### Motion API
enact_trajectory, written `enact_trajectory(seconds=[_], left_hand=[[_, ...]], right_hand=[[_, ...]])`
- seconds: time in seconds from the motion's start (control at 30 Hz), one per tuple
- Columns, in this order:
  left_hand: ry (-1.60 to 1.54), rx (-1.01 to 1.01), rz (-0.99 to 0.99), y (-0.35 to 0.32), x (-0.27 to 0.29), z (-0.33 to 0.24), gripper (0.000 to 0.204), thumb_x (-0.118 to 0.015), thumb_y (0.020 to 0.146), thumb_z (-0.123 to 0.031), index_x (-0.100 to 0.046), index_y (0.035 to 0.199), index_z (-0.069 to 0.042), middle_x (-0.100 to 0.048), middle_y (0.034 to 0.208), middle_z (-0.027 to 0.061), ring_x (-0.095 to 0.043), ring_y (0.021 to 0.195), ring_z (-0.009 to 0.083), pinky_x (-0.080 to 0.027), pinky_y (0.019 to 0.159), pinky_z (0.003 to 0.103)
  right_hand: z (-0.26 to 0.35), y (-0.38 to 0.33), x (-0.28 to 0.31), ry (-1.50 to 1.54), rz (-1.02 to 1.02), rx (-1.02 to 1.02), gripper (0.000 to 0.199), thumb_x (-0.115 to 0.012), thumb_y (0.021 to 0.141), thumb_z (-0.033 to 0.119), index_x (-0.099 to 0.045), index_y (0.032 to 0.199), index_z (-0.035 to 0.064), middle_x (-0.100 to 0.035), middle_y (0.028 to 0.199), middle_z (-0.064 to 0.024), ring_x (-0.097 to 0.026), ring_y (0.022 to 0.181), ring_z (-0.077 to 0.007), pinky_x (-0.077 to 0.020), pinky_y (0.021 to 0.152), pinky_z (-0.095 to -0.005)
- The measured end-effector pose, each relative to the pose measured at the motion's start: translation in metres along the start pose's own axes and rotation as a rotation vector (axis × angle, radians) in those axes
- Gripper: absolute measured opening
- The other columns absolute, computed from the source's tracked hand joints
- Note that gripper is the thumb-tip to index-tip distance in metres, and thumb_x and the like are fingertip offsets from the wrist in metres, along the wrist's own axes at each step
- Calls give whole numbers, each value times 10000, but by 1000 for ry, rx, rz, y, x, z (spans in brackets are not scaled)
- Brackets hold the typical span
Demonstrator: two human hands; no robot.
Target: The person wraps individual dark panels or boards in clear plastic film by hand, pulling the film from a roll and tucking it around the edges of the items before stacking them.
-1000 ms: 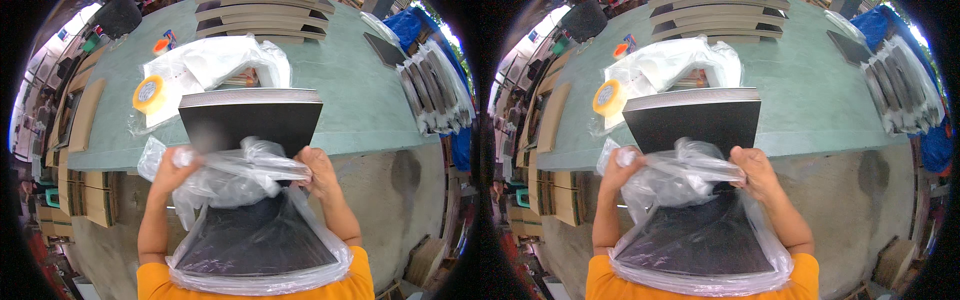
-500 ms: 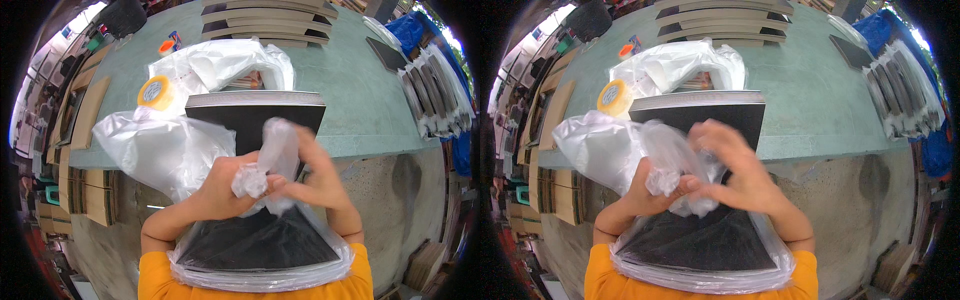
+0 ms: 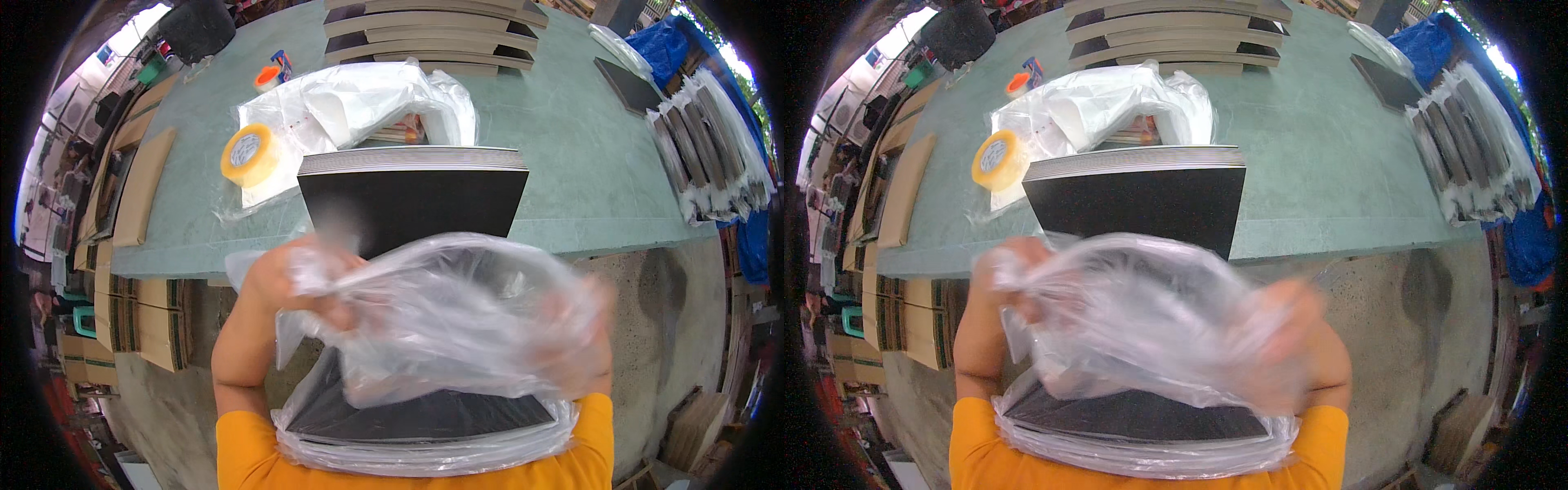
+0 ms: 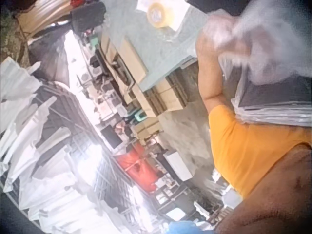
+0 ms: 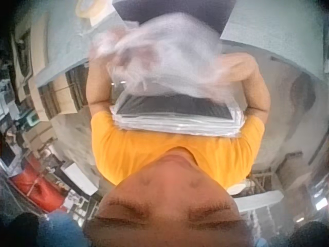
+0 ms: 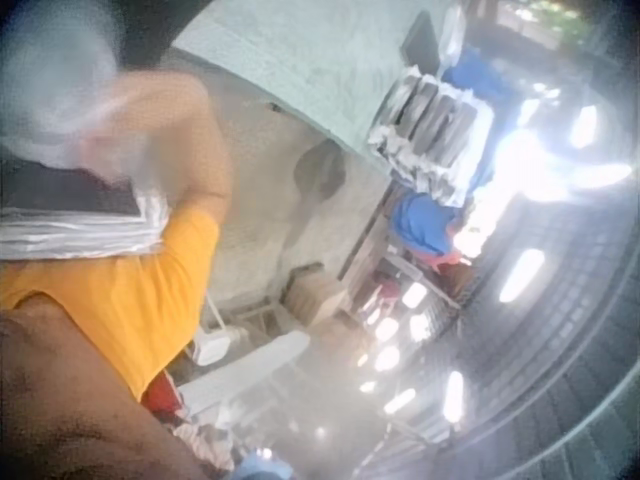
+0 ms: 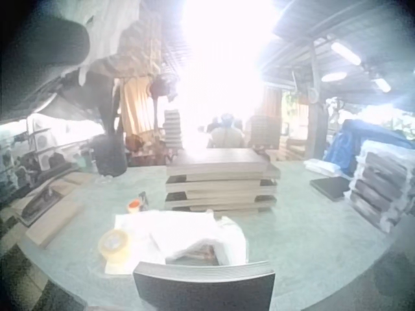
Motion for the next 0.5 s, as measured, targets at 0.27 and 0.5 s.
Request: enact_trajectory(seconds=[0.27,0.5], left_hand=[[1214,535,53,26,-40,8,183,-564,646,-130,-537,791,-21,-537,670,108,-560,578,229,-450,468,352],[1129,654,-14,9,-35,37,164,-544,661,-116,-563,813,-57,-592,666,119,-605,613,253,-484,529,352]], right_hand=[[-16,-11,1,-1030,19,-937,357,-515,722,188,-554,1040,30,-524,1102,-152,-451,1084,-307,-122,981,-581],[-44,-17,-6,-1211,-362,-616,290,-546,642,183,-590,896,48,-607,796,-110,-568,816,-249,-365,849,-455]])
Point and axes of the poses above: each hand's wrist, its own y-axis towards the middle knuckle, its own x-axis out of the back of the hand, z = x × y, the point moved 4 cm from there along y, towards the middle knuckle
